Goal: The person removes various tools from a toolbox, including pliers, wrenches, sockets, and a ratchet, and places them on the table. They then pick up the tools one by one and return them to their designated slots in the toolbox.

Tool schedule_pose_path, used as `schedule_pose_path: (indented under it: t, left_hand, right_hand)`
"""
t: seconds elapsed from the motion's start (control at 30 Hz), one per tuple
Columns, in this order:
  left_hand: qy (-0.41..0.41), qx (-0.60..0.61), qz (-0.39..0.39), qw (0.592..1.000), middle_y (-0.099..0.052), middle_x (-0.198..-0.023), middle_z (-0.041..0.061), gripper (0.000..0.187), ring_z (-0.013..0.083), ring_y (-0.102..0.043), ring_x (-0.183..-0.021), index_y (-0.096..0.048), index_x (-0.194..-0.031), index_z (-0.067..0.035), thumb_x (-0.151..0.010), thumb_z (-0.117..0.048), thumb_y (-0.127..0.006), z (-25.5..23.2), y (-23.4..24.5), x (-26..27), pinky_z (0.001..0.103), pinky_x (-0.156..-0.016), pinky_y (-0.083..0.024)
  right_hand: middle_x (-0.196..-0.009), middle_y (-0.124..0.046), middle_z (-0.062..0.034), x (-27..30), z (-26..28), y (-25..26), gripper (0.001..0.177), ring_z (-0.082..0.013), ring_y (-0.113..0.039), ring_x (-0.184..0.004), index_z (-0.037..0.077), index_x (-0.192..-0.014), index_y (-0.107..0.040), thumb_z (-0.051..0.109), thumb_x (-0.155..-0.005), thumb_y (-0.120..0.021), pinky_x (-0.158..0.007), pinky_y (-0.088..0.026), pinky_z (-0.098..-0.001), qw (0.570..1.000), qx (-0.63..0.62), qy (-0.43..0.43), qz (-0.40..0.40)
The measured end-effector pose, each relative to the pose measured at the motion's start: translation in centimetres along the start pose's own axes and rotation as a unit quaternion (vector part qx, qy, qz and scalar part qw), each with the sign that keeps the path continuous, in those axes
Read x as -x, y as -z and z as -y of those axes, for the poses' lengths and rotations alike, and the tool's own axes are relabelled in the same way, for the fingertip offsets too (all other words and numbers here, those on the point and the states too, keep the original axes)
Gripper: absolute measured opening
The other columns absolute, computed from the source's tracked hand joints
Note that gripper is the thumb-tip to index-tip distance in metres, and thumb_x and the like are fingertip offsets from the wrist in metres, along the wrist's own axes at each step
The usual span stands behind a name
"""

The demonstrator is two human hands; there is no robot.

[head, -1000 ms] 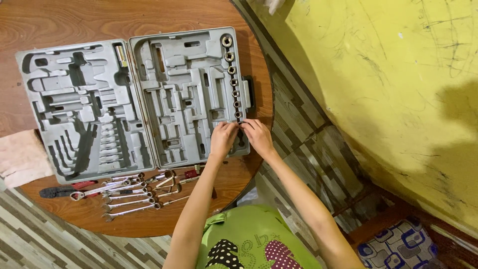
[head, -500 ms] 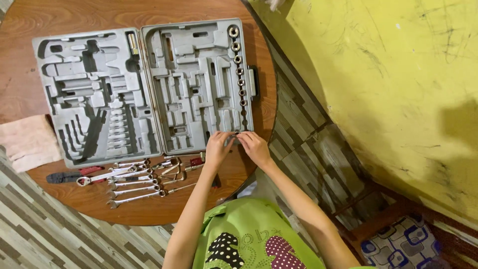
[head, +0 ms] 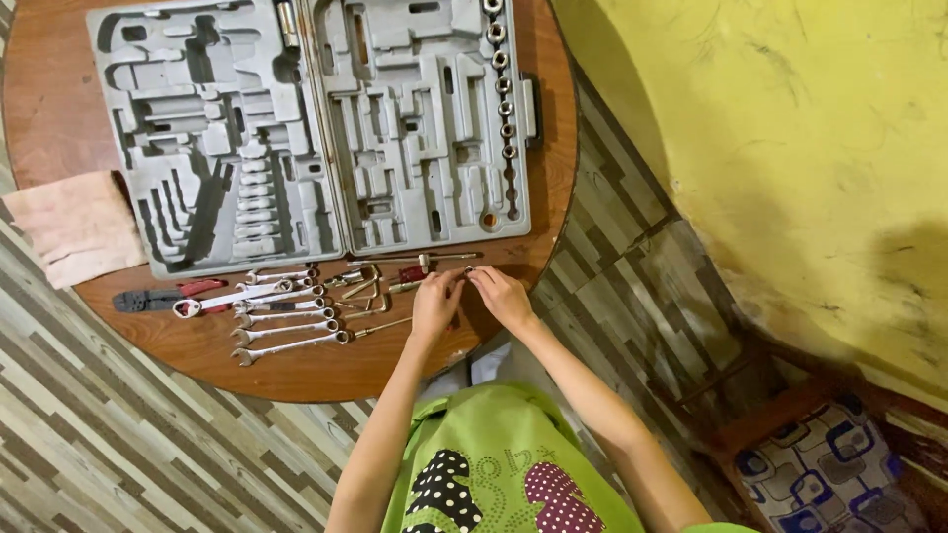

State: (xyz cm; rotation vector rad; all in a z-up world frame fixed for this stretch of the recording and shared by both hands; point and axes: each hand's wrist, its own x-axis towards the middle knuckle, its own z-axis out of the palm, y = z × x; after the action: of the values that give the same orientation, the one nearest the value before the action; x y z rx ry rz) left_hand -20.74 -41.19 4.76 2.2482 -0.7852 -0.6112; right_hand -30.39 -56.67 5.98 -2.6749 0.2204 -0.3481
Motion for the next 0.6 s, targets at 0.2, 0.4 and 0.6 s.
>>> schedule_pose_path:
  t: [0.2, 0.4, 0.6]
  left_hand:
    - [0.025, 0.051, 0.032, 0.998, -0.077, -0.101, 0.017, 0.037, 0.0369, -0.070, -0.102, -0.069, -0.129, -0.012, -0.092, -0.011, -0.069, -0.6, 0.0, 1.5, 0.047, -0.090, -0.056]
    - [0.048, 0.082, 0.037, 0.995, -0.075, -0.109, 0.019, 0.047, 0.0387, -0.069, -0.107, -0.063, -0.139, -0.014, -0.092, -0.010, -0.069, -0.7, 0.2, 1.9, 0.049, -0.095, -0.054]
    - [0.089, 0.098, 0.042, 0.990, -0.075, -0.110, 0.018, 0.048, 0.0363, -0.069, -0.110, -0.061, -0.142, -0.016, -0.095, -0.011, -0.065, -1.0, 0.4, 1.6, 0.048, -0.096, -0.054]
  right_hand:
    - [-0.100, -0.071, -0.0018, 1.6, 1.1, -1.3, 0.007, -0.0208, -0.075, -0.085, 0.014, -0.106, -0.068, 0.016, -0.100, -0.065, -0.068, -0.061, -0.0304, 0.999, -0.017, -0.039, 0.024]
    - [-0.104, -0.071, 0.0007, 2.0, 0.7, -3.2, 0.007, -0.0191, -0.075, -0.085, 0.017, -0.107, -0.069, 0.018, -0.102, -0.064, -0.069, -0.061, -0.0287, 0.999, -0.006, -0.040, 0.012]
    - [-0.104, -0.071, -0.0013, 0.6, 1.0, -2.4, 0.007, -0.0226, -0.075, -0.085, 0.015, -0.107, -0.068, 0.016, -0.102, -0.063, -0.070, -0.061, -0.0329, 0.999, -0.021, -0.041, 0.027]
